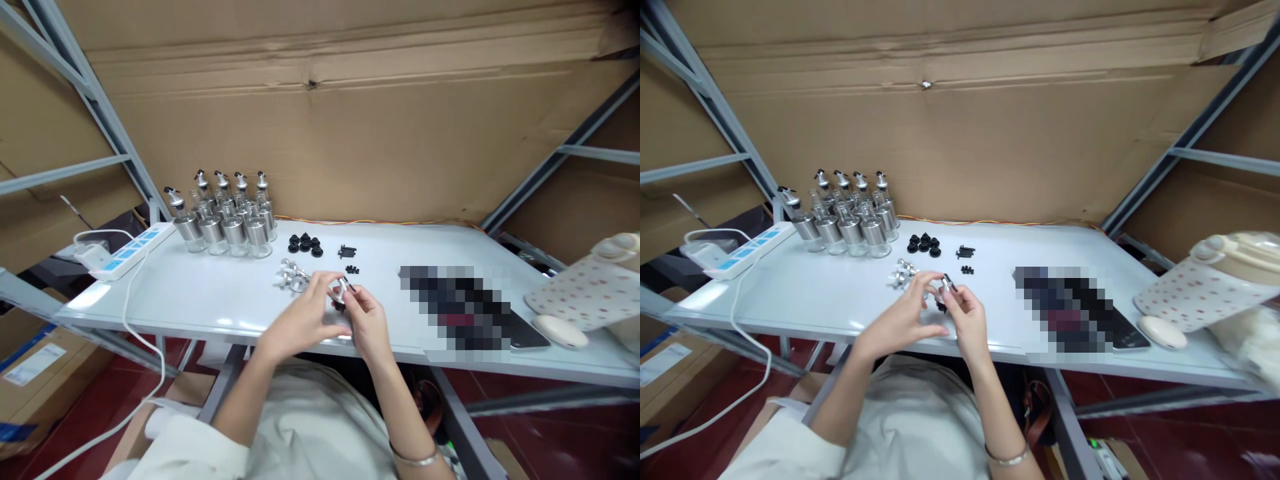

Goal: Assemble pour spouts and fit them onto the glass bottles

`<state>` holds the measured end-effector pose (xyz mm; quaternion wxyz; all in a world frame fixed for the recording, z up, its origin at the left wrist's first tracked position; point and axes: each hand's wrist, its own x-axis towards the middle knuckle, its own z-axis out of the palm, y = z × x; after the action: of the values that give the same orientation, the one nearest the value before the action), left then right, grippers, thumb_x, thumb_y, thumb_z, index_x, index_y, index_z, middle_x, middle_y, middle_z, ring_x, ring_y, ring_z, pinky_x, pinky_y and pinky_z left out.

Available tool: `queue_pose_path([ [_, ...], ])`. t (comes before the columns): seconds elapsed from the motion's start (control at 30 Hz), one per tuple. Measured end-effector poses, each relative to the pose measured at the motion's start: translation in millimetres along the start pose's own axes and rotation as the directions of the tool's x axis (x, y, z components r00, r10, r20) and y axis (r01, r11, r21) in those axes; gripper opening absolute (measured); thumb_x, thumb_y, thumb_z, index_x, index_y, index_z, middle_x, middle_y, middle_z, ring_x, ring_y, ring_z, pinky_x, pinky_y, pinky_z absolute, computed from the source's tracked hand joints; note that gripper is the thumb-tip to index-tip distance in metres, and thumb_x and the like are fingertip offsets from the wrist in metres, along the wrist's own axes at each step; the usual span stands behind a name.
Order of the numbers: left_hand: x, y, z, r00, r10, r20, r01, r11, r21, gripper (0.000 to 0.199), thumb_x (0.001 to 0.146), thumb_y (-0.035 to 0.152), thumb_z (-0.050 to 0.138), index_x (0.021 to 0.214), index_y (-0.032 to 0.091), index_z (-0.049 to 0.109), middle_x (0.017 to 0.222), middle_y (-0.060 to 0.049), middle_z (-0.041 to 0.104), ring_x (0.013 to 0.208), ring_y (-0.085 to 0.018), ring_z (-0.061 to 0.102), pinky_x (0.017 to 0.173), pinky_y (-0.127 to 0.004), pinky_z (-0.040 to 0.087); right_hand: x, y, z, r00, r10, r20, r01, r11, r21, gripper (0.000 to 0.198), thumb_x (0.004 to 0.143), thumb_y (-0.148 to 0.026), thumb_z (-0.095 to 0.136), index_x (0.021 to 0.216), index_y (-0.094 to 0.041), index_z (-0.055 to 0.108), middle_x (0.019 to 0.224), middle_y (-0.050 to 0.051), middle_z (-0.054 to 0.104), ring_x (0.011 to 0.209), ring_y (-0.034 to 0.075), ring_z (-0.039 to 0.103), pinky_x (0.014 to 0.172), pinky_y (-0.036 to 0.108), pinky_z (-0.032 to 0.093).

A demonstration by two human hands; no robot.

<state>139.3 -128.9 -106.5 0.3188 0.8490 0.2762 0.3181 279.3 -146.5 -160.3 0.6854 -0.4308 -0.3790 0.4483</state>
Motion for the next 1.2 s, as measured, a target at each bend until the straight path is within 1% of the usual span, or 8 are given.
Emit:
queue_pose_path([
  [0.07,-5.4,-7.7,22.4,0.996,-0.004,-0.087,0.002,1.000,-0.025,0.062,0.072,0.025,0.071,0.123,0.023,0.036,0.125,-0.012,0.044,0.111,-0.025,0.050,0.088,-0.040,0.047,-1.5,-0.6,-0.1,0.999,-0.014,0.035,0.013,1.000,0.003,0.030,0.066,-0.044,0.075,0.070,-0.019,0.059,0.068,-0.001,0.063,0.069,0.014,0.057,0.069,0.026,0.045],
  [0.17,-10.8,-22.8,36.4,0.978,-0.007,-0.208,-0.007,0.998,-0.068,0.042,0.078,0.023,0.066,0.113,0.022,0.043,0.119,-0.011,0.046,0.109,-0.024,0.050,0.083,-0.036,0.048,-2.0,-2.4,1.2,0.998,-0.003,0.063,0.006,0.999,-0.052,0.032,0.064,-0.045,0.075,0.067,-0.019,0.057,0.064,-0.001,0.061,0.062,0.014,0.055,0.064,0.026,0.045],
  [0.33,-14.6,-32.5,34.3,0.962,-0.016,-0.272,-0.030,0.986,-0.162,0.023,0.084,0.023,0.059,0.106,0.022,0.053,0.113,-0.009,0.048,0.102,-0.019,0.053,0.076,-0.029,0.049,-2.4,-6.1,3.0,0.990,-0.044,0.135,0.066,0.985,-0.159,0.030,0.071,-0.048,0.068,0.069,-0.019,0.063,0.065,0.000,0.059,0.062,0.015,0.052,0.060,0.025,0.043],
  [0.53,-15.2,-34.9,33.8,0.949,-0.088,-0.303,-0.028,0.933,-0.359,0.021,0.084,0.025,0.058,0.104,0.021,0.056,0.119,-0.010,0.050,0.114,-0.020,0.051,0.083,-0.027,0.048,-2.0,-3.3,0.3,0.973,-0.157,0.171,0.188,0.965,-0.182,0.022,0.080,-0.042,0.062,0.080,-0.022,0.070,0.091,0.004,0.064,0.089,0.019,0.059,0.083,0.031,0.045],
  [0.67,-14.3,-36.4,35.4,0.938,-0.122,-0.325,-0.025,0.910,-0.413,0.018,0.081,0.020,0.060,0.099,0.019,0.056,0.115,-0.009,0.052,0.111,-0.019,0.054,0.085,-0.027,0.047,-0.4,-0.5,1.0,0.975,-0.177,0.132,0.205,0.948,-0.242,0.024,0.077,-0.045,0.064,0.079,-0.021,0.070,0.097,0.007,0.061,0.094,0.021,0.058,0.082,0.032,0.047],
  [0.87,-14.1,-31.6,35.2,0.940,-0.168,-0.298,0.086,0.959,-0.271,0.022,0.076,0.018,0.064,0.093,0.019,0.050,0.094,-0.003,0.056,0.076,-0.013,0.053,0.068,-0.023,0.044,0.5,-0.1,1.9,0.983,-0.149,0.103,0.169,0.960,-0.222,0.025,0.074,-0.044,0.067,0.086,-0.022,0.065,0.091,0.004,0.063,0.081,0.017,0.060,0.076,0.030,0.049],
  [0.97,-15.7,-30.5,35.9,0.949,-0.145,-0.279,0.090,0.975,-0.201,0.020,0.080,0.021,0.059,0.094,0.019,0.045,0.094,-0.003,0.053,0.071,-0.012,0.049,0.065,-0.024,0.041,-0.5,-1.5,1.8,0.982,-0.142,0.125,0.168,0.957,-0.235,0.025,0.075,-0.044,0.066,0.085,-0.021,0.066,0.089,0.004,0.064,0.080,0.018,0.061,0.076,0.031,0.050],
  [1.2,-19.1,-25.4,31.6,0.984,-0.126,-0.125,0.103,0.979,-0.177,0.015,0.086,0.021,0.046,0.098,0.020,0.038,0.092,-0.002,0.050,0.071,-0.012,0.048,0.069,-0.026,0.041,-5.1,-8.2,0.5,0.953,-0.018,0.302,0.066,0.986,-0.151,0.042,0.080,-0.042,0.063,0.119,-0.029,0.059,0.127,0.005,0.059,0.108,0.022,0.059,0.090,0.034,0.049],
])
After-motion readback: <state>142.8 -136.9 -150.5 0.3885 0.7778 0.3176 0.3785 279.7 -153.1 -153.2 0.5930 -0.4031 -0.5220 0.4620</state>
